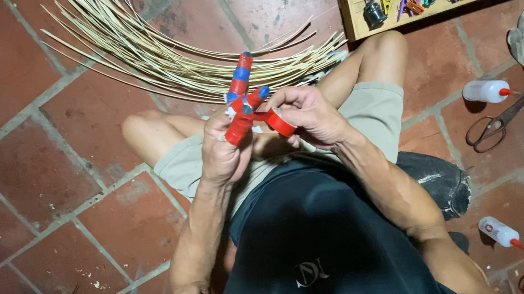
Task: The person sits on a tiled floor and weaves thin dried palm fronds into a broom head using a red and blue plastic tool. They repeatedly insert fronds, secure them with clips from a nearby box, and trim excess material with scissors.
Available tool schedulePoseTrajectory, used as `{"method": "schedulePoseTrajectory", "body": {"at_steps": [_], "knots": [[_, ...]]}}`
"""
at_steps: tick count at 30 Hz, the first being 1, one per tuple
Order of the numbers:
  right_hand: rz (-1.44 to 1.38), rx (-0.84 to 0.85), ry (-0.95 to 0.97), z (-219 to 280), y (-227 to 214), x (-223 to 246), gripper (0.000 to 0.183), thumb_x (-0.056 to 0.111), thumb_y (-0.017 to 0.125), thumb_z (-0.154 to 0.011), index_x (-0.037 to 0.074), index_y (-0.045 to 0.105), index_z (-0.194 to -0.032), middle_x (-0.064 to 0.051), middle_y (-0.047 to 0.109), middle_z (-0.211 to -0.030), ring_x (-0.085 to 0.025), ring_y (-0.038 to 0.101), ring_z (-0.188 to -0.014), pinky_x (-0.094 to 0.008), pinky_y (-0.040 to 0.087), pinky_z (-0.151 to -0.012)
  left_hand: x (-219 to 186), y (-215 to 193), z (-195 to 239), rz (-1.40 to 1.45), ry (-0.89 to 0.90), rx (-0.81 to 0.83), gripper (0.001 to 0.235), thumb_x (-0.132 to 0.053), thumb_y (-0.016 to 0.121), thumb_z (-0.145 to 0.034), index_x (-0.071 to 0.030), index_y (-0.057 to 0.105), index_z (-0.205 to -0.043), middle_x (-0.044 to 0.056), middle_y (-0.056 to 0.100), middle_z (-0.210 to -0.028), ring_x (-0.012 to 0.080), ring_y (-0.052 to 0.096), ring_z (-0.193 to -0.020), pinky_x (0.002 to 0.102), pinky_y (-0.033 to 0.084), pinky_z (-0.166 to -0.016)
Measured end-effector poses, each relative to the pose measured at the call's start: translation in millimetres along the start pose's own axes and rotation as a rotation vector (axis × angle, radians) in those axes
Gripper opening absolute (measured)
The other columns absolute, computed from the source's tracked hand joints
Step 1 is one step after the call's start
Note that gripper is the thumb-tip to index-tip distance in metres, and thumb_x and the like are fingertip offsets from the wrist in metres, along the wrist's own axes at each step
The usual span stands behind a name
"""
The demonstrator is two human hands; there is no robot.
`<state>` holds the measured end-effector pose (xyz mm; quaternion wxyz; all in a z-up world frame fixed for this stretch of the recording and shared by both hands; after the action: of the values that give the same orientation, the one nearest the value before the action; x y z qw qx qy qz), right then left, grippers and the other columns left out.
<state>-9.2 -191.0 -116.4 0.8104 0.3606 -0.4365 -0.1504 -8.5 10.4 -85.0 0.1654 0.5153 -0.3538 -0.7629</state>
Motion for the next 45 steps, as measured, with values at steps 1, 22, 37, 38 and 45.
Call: {"method": "schedulePoseTrajectory", "body": {"at_steps": [1,22,37,38,45], "knots": [[0.034,0.0,-0.043,0.8,-2.1,0.4,0.014,0.004,0.065,-0.1,-0.004,0.069,-0.112,-0.012,0.072,-0.094,-0.011,0.064,-0.065,-0.024,0.053,-0.058,2.4,-2.1,-0.1,0.042,0.009,0.012,0.029,-0.004,0.07,-0.099,0.002,0.071,-0.128,0.017,0.063,-0.142,0.0256,0.06,-0.129,0.043,0.043,-0.116],[0.642,-0.247,-0.219,-41.5,-55.0,-10.0,0.006,0.004,0.07,-0.091,-0.001,0.069,-0.087,0.002,0.058,-0.068,-0.003,0.047,-0.055,-0.021,0.034,-0.047,22.8,-0.8,10.0,0.202,0.151,0.06,0.024,0.003,0.067,-0.1,0.0,0.076,-0.122,0.015,0.064,-0.134,0.0231,0.059,-0.131,0.041,0.039,-0.124],[0.585,-0.287,-0.405,-20.9,-30.3,36.4,0.013,0.003,0.066,-0.098,-0.005,0.072,-0.107,0.002,0.066,-0.084,-0.002,0.054,-0.071,-0.02,0.043,-0.062,2.8,-13.3,17.4,-0.303,-0.19,0.344,0.011,-0.003,0.068,-0.106,-0.001,0.073,-0.116,-0.001,0.065,-0.104,0.0079,0.057,-0.096,0.026,0.047,-0.087],[0.601,-0.284,-0.407,-19.7,-31.2,36.8,0.013,0.002,0.066,-0.097,-0.005,0.072,-0.107,0.002,0.066,-0.084,-0.003,0.054,-0.072,-0.02,0.044,-0.063,-2.0,-8.8,16.1,-0.255,-0.203,0.373,0.013,-0.003,0.067,-0.108,0.0,0.072,-0.119,0.002,0.068,-0.109,0.0102,0.061,-0.102,0.028,0.049,-0.093],[0.625,-0.209,-0.373,-20.5,-35.2,26.5,0.017,0.0,0.062,-0.095,-0.005,0.072,-0.109,0.002,0.066,-0.086,-0.003,0.053,-0.073,-0.02,0.043,-0.064,-33.0,27.3,10.4,-0.032,-0.384,0.58,0.043,-0.015,0.057,-0.112,-0.002,0.052,-0.153,0.019,0.076,-0.114,0.0282,0.077,-0.105,0.042,0.063,-0.094]]}}
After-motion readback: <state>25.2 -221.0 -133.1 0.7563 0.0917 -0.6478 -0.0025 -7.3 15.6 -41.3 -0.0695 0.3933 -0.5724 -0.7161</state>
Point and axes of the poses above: each hand's wrist, its own z-axis away from the middle knuckle, its own y-axis out of the palm, x = y × z, the point moved 1 cm from there along -z, towards the middle knuckle
